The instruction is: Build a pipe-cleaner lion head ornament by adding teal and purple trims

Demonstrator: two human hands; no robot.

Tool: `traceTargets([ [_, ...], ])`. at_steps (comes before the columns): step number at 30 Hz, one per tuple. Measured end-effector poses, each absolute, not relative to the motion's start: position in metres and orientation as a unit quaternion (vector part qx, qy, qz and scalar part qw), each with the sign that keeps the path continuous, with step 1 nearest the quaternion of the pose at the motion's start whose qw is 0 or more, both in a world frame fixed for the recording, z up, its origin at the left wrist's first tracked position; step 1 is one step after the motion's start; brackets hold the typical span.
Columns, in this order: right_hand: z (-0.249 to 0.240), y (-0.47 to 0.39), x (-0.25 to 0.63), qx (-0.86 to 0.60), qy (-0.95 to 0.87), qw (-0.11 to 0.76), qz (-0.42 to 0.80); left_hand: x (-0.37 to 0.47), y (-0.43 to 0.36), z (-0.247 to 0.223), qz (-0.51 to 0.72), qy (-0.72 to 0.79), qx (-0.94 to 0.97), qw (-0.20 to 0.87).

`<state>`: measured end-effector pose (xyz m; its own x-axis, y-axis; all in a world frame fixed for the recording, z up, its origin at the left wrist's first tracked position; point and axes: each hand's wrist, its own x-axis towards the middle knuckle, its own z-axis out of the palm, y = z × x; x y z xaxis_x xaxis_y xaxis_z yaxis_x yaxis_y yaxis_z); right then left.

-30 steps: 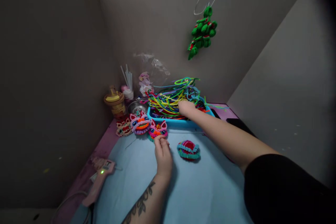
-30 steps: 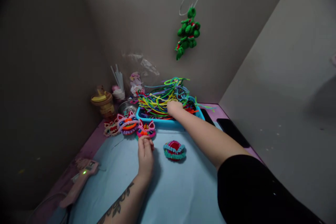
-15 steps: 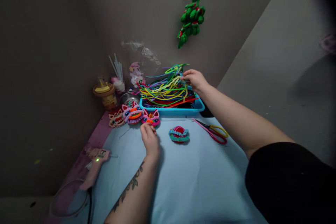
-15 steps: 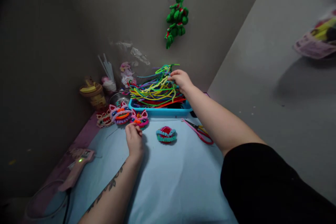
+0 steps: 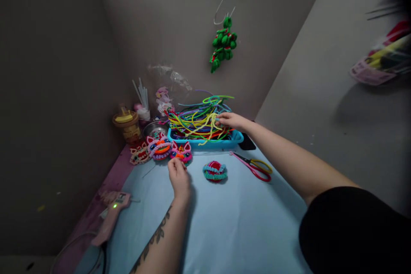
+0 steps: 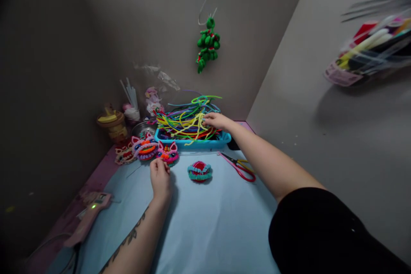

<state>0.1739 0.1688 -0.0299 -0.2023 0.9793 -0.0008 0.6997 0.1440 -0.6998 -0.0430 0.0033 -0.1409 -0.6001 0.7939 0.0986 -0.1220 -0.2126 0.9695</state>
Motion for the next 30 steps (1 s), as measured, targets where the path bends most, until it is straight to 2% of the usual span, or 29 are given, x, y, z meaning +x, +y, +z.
traceTargets([
  [3,-0.031,0.158,0.178,-0.492,-0.760,0.268,0.330,-0.043,0.002,-0.139,0.717,0.526,0.297,0.348],
  [5,-0.033,0.151,0.181,-0.449,-0.809,0.265,0.270,-0.043,0.001,-0.138,0.715,0.527,0.289,0.358],
  [7,-0.036,0.147,0.185,-0.420,-0.873,0.213,0.129,-0.041,0.000,-0.137,0.706,0.533,0.286,0.367],
  [9,-0.039,0.148,0.189,-0.377,-0.917,0.126,-0.011,-0.040,-0.001,-0.138,0.696,0.542,0.288,0.372],
  [12,-0.043,0.160,0.189,-0.348,-0.931,0.020,-0.112,-0.037,-0.001,-0.139,0.692,0.545,0.297,0.369],
  [17,-0.054,0.190,0.153,-0.354,-0.932,-0.041,-0.071,-0.037,0.000,-0.144,0.691,0.547,0.317,0.350],
  [20,-0.062,0.206,0.124,-0.461,-0.886,-0.034,-0.022,-0.038,0.002,-0.149,0.689,0.549,0.317,0.352],
  [26,-0.062,0.243,0.122,-0.637,-0.771,-0.012,-0.020,-0.038,0.004,-0.151,0.672,0.560,0.313,0.371],
  [30,-0.064,0.254,0.130,-0.688,-0.726,-0.012,0.007,-0.036,0.004,-0.152,0.670,0.554,0.304,0.390],
])
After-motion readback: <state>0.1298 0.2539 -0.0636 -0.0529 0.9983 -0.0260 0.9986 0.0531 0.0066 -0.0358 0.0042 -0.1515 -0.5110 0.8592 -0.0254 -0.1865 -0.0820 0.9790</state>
